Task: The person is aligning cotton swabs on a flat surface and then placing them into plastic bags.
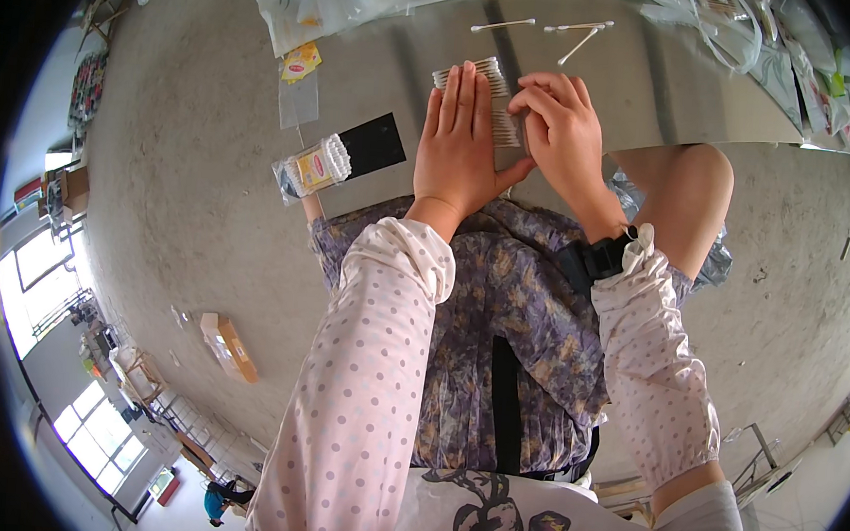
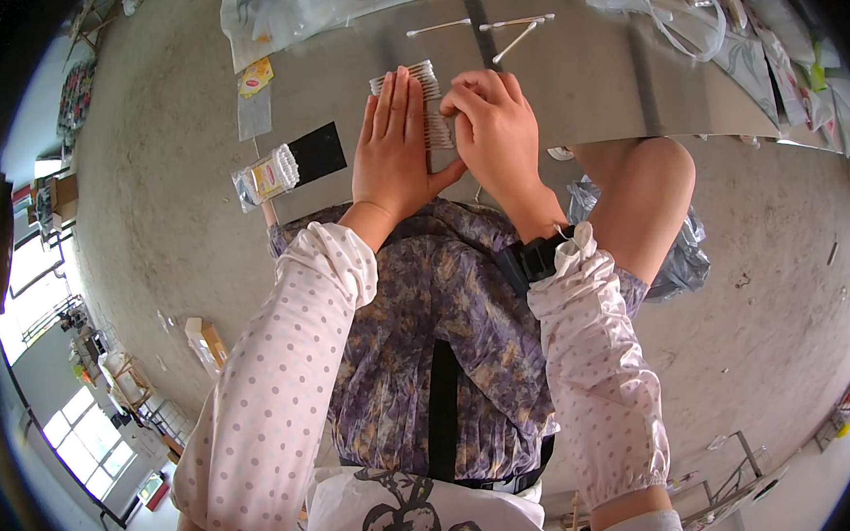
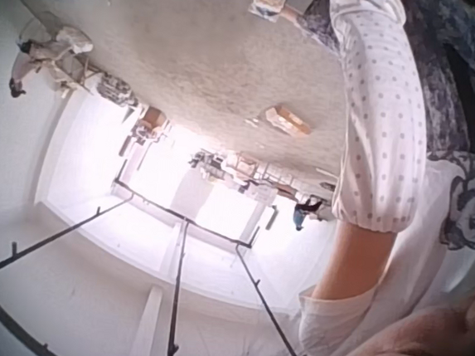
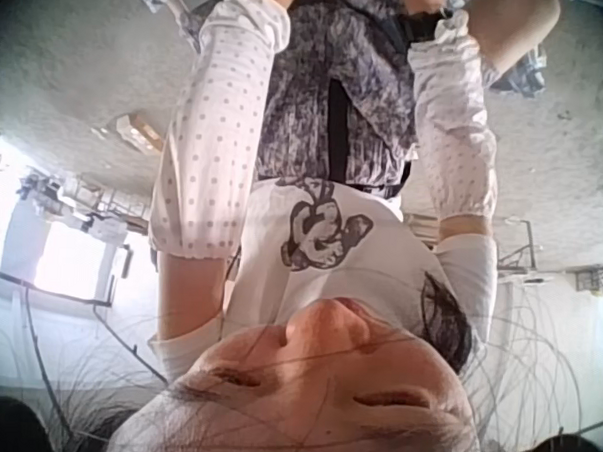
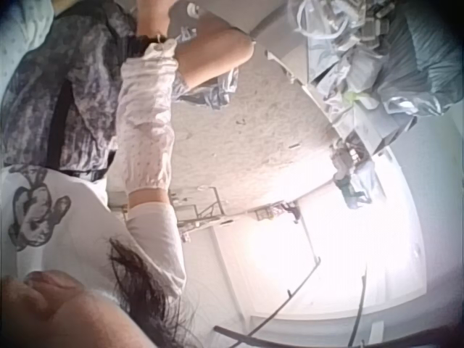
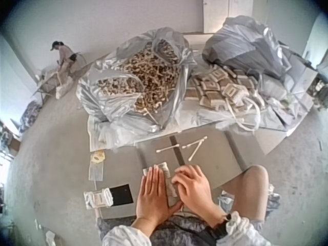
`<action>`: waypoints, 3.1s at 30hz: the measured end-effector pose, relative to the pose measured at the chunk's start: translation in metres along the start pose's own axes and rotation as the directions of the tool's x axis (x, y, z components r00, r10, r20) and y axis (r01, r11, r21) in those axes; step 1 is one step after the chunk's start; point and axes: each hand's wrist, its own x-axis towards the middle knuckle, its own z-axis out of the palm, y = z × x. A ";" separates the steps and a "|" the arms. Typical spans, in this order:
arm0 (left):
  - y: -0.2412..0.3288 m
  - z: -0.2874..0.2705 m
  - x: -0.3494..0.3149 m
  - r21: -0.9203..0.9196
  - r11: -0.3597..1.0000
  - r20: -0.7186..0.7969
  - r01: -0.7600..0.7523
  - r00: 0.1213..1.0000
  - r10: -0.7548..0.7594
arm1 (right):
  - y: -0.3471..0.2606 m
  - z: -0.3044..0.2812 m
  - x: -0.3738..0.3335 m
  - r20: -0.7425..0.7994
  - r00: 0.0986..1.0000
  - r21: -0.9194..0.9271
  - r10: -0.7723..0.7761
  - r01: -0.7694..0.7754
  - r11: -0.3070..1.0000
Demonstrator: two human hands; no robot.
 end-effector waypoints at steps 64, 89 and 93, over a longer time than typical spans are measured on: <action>-0.012 -0.015 -0.017 -0.824 0.566 -0.158 0.031 0.946 -0.282 | 0.020 0.061 0.012 0.103 0.994 -0.658 0.022 0.052 0.751; -0.017 -0.018 -0.019 -0.964 -0.216 0.079 -0.152 0.616 -0.784 | -0.070 0.085 0.031 0.230 0.973 -0.225 0.030 0.023 0.974; -0.019 -0.023 -0.015 -0.964 -0.206 0.064 -0.167 0.606 -0.793 | -0.069 0.083 0.031 0.234 0.972 -0.248 0.006 0.053 0.967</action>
